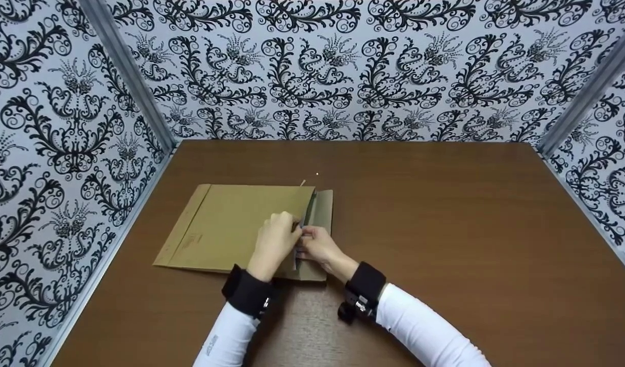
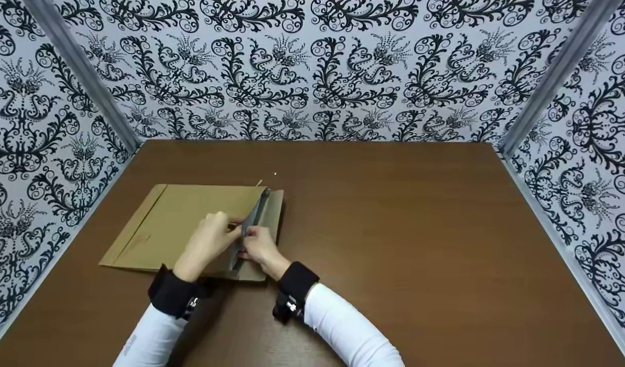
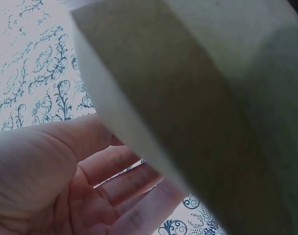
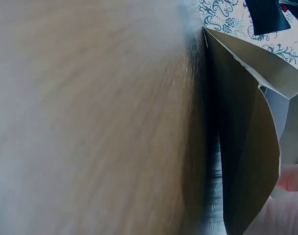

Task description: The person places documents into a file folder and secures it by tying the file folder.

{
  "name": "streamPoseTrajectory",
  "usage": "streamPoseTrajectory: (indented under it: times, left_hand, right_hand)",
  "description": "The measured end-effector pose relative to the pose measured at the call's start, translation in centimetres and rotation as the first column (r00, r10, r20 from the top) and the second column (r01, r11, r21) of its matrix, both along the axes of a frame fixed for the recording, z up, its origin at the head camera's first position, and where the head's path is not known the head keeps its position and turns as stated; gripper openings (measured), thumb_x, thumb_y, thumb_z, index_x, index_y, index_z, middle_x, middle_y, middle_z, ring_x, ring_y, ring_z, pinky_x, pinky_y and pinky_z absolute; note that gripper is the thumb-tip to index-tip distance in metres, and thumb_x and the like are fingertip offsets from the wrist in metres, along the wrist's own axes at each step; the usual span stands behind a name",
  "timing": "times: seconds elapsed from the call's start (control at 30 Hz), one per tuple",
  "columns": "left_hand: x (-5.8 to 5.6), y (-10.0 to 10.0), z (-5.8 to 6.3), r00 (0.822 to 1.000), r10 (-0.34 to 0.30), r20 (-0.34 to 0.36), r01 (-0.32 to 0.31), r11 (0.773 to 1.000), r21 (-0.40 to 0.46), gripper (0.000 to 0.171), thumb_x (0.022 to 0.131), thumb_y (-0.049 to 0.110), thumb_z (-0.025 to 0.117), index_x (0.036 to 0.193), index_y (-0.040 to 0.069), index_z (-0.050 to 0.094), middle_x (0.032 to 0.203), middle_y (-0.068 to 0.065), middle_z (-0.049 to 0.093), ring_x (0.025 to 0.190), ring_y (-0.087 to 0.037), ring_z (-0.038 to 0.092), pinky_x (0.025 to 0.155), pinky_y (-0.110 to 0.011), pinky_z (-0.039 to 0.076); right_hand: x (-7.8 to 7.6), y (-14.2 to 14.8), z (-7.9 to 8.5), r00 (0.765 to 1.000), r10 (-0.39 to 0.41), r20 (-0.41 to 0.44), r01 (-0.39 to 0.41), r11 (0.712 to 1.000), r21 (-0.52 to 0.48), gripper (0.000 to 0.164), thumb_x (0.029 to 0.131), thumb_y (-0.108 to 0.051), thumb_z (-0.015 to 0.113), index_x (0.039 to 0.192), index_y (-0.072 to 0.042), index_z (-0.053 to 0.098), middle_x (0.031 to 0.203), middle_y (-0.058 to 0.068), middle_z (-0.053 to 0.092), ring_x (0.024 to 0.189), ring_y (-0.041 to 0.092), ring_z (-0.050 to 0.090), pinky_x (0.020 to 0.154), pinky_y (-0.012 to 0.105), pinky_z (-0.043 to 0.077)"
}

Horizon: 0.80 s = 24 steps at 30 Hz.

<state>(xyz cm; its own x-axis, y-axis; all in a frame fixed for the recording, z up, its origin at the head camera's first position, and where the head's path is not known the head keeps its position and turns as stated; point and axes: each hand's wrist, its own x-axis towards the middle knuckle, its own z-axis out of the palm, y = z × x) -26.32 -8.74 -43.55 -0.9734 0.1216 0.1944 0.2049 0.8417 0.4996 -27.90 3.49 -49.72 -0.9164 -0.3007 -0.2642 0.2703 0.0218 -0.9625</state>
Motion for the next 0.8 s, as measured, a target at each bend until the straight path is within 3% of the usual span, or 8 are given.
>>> streamPoseTrajectory:
  times: [0.17, 0.27, 0.43, 0.63, 0.8]
  left_hand:
    - [-0.06, -0.21, -0.1, 1.0, -0.017, -0.023, 0.017, 1.0, -0.002, 0.018, 0.089, 0.004, 0.068, 0.102, 0.002, 0.08, 0.102, -0.02, 0.079, 0.088, -0.04, 0.076, 0.07, -0.049, 0.06]
    - [0.01, -0.25, -0.03, 0.999, -0.019, -0.028, 0.019, 1.0, -0.011, 0.016, 0.088, 0.004, 0.068, 0.097, 0.003, 0.081, 0.099, -0.02, 0.079, 0.085, -0.04, 0.076, 0.068, -0.049, 0.058]
    - [-0.03, -0.27, -0.05, 0.999, -0.027, -0.038, 0.027, 1.0, -0.013, 0.011, 0.088, 0.004, 0.068, 0.087, 0.004, 0.079, 0.094, -0.019, 0.079, 0.081, -0.039, 0.075, 0.064, -0.048, 0.056]
    - [-0.2, -0.38, 0.0, 0.999, -0.038, -0.015, 0.038, 0.999, 0.004, 0.011, 0.089, 0.005, 0.068, 0.08, 0.006, 0.075, 0.087, -0.015, 0.077, 0.068, -0.025, 0.064, 0.059, -0.038, 0.047]
    - [-0.21, -0.35, -0.08, 0.999, -0.034, -0.014, 0.034, 0.999, 0.015, 0.01, 0.089, 0.006, 0.069, 0.088, 0.005, 0.079, 0.092, -0.016, 0.079, 0.077, -0.032, 0.073, 0.064, -0.045, 0.055]
  right_hand:
    - [-0.08, -0.26, 0.13, 0.999, 0.017, 0.027, -0.016, 0.999, -0.028, 0.05, 0.099, 0.013, 0.039, 0.147, 0.008, 0.047, 0.097, 0.001, 0.073, 0.082, 0.006, 0.068, 0.087, 0.032, 0.062]
    - [-0.13, -0.33, 0.15, 0.999, 0.028, 0.026, -0.027, 0.999, -0.03, 0.046, 0.1, 0.01, 0.04, 0.144, 0.007, 0.051, 0.085, -0.005, 0.067, 0.079, 0.005, 0.067, 0.084, 0.029, 0.06]
    - [-0.14, -0.31, 0.06, 0.999, 0.032, 0.013, -0.031, 0.999, -0.025, 0.044, 0.099, 0.009, 0.036, 0.139, 0.007, 0.055, 0.082, -0.006, 0.065, 0.077, 0.005, 0.064, 0.08, 0.028, 0.06]
    - [-0.14, -0.02, 0.09, 0.998, 0.052, 0.02, -0.052, 0.999, 0.014, 0.043, 0.101, 0.004, 0.036, 0.14, 0.006, 0.054, 0.077, -0.008, 0.06, 0.073, 0.005, 0.059, 0.071, 0.022, 0.056]
    - [0.0, 0.43, 0.23, 0.998, 0.066, 0.019, -0.066, 0.997, 0.03, 0.047, 0.099, 0.004, 0.038, 0.145, 0.007, 0.05, 0.083, -0.006, 0.061, 0.071, 0.004, 0.06, 0.074, 0.024, 0.06]
